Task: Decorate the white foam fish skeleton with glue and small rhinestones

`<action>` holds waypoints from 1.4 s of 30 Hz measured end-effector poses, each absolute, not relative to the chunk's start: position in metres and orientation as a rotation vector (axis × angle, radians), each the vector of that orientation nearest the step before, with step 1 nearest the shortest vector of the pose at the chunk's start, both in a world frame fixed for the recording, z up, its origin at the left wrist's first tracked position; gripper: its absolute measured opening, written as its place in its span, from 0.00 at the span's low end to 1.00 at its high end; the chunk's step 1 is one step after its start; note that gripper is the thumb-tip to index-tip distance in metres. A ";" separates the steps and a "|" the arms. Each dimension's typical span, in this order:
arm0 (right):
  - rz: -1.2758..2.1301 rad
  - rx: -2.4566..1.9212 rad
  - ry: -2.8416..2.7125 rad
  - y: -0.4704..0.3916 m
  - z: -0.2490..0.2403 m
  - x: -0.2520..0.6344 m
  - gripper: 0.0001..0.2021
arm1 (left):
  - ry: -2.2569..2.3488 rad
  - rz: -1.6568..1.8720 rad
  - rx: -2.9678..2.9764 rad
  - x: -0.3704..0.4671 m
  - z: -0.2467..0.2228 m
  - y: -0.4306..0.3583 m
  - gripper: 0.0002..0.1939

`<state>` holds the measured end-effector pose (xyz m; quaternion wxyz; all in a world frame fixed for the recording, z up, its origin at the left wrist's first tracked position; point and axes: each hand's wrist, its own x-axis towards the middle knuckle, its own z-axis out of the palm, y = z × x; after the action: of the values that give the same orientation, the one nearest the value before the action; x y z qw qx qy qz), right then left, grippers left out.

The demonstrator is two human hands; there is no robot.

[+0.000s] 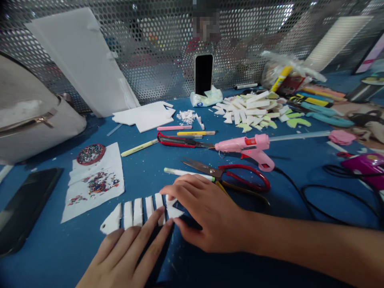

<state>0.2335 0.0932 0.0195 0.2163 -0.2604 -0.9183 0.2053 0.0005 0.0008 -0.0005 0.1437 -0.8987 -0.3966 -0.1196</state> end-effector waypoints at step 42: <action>0.571 -0.719 -2.558 0.094 0.017 0.235 0.22 | -1.154 -0.342 -2.604 0.001 -0.003 -0.001 0.28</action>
<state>0.2346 0.0942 0.0170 0.2105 -0.2587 -0.9201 0.2053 0.0009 -0.0008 -0.0026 0.1362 -0.8993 -0.3985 -0.1182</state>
